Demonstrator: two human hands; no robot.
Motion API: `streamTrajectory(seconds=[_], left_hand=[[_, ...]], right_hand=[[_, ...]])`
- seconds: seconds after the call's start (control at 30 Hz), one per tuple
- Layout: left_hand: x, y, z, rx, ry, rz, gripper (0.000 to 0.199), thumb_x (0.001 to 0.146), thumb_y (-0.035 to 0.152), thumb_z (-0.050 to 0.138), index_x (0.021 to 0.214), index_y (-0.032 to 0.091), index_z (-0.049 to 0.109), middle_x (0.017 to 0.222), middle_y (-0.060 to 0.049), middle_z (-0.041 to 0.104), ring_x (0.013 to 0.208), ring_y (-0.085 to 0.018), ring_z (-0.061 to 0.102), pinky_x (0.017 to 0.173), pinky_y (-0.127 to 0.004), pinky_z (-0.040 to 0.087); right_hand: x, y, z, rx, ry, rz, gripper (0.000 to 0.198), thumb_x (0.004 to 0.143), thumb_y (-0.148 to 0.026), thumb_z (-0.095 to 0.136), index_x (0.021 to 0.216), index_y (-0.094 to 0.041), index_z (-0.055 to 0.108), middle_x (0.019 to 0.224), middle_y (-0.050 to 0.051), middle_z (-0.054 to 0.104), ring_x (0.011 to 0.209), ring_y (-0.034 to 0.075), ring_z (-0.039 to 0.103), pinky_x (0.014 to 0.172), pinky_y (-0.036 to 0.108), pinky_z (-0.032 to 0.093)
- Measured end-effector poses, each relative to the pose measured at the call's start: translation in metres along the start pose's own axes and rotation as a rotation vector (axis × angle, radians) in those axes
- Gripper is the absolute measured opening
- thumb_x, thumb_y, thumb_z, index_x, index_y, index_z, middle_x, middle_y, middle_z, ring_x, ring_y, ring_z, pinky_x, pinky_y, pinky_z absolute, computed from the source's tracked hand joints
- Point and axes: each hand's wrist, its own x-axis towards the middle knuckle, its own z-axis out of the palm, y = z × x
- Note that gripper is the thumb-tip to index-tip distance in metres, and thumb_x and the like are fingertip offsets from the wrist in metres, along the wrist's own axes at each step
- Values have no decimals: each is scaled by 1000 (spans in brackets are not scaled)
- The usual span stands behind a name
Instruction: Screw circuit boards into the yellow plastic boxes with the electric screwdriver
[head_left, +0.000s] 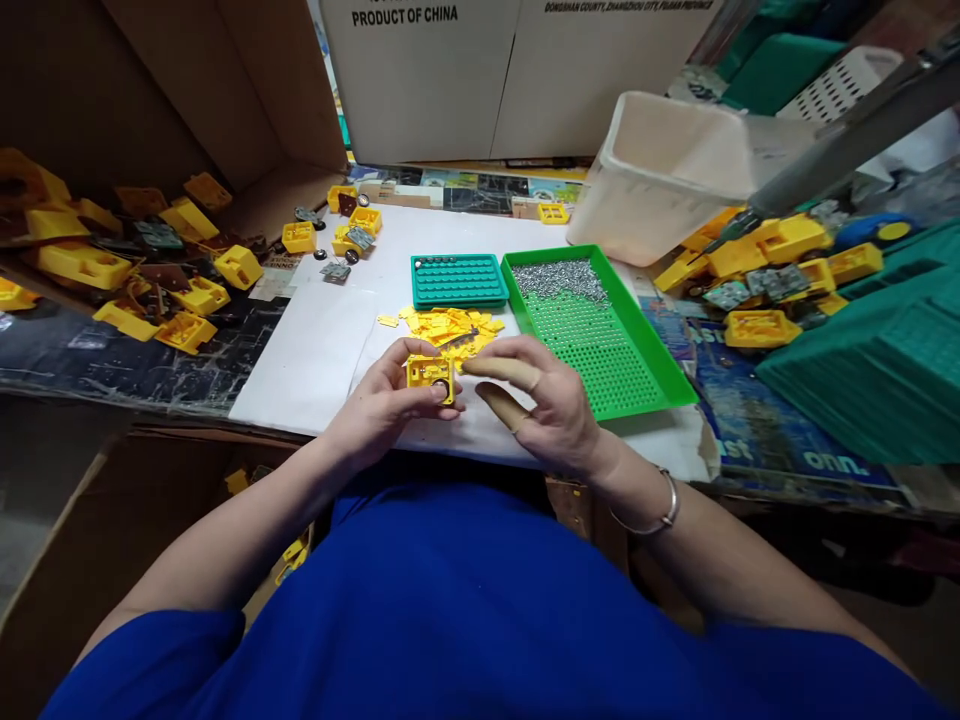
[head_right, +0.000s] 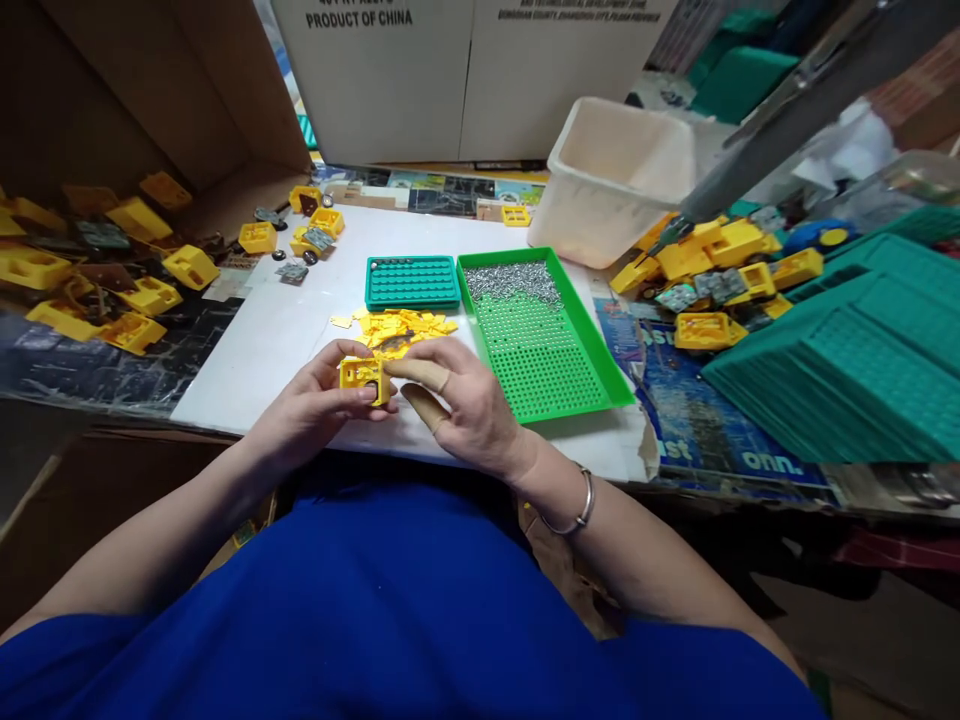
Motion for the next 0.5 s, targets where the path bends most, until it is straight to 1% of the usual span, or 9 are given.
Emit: streamTrajectory(seconds=[0.03,0.07,0.1,0.13,0.17,0.23,0.3,0.4,0.5], left_hand=[[-1,3,-1,-29,-1,-39,46,70,14,79,102,22,48,84,2,72,74,-15,72,69,-24,56],[-3,6,-2,-53,-15,-84,46,68,12,79,101,22,49,83,1,72,75,-16,73,67,-24,56],[-4,8,-3,-74,-39,-133,46,66,11,79,101,21,51,82,1,72,75,-17,73,66,-24,56],[-5,10,-4,-91,-69,-178,45,65,11,78,100,21,52,82,1,72,74,-17,73,64,-23,56],[-5,12,-5,-101,-103,-217,44,65,11,78,100,21,53,81,1,72,73,-18,73,63,-23,56],[-6,13,-7,-93,-161,-269,43,66,12,77,101,22,55,79,0,72,71,-18,73,60,-22,55],[-6,13,-8,-41,-185,-283,41,69,14,76,104,22,56,81,0,72,68,-17,73,59,-22,54],[-8,10,-7,111,-182,-253,36,74,17,75,105,21,58,87,0,71,67,-16,72,61,-24,56],[-9,5,-3,256,-140,-144,30,77,21,74,103,19,58,88,0,67,73,-14,68,65,-26,57]], right_hand=[[-2,2,0,-1,46,27,33,91,-15,60,123,-24,60,119,10,61,113,20,61,97,40,54],[-3,5,0,5,62,45,40,88,-17,63,127,-25,56,128,11,57,123,23,56,104,45,50],[-3,7,0,31,48,57,47,87,-18,65,132,-26,53,136,12,53,130,24,51,109,48,47],[-3,9,0,81,13,70,52,87,-19,66,135,-26,49,140,12,51,133,24,49,109,47,47],[-2,10,0,146,-31,84,53,87,-20,65,137,-25,48,140,13,52,131,23,52,107,44,50],[0,11,-1,261,-108,104,45,90,-20,62,133,-22,51,131,11,60,117,19,62,96,36,56],[2,9,-3,305,-144,103,32,91,-19,60,123,-20,57,116,9,68,99,15,67,85,30,58],[4,6,-6,242,-158,105,20,87,-13,60,107,-18,61,94,4,70,79,11,66,72,24,55],[3,3,-5,167,-162,120,23,82,-8,58,103,-18,59,81,0,67,66,9,61,62,21,51]])
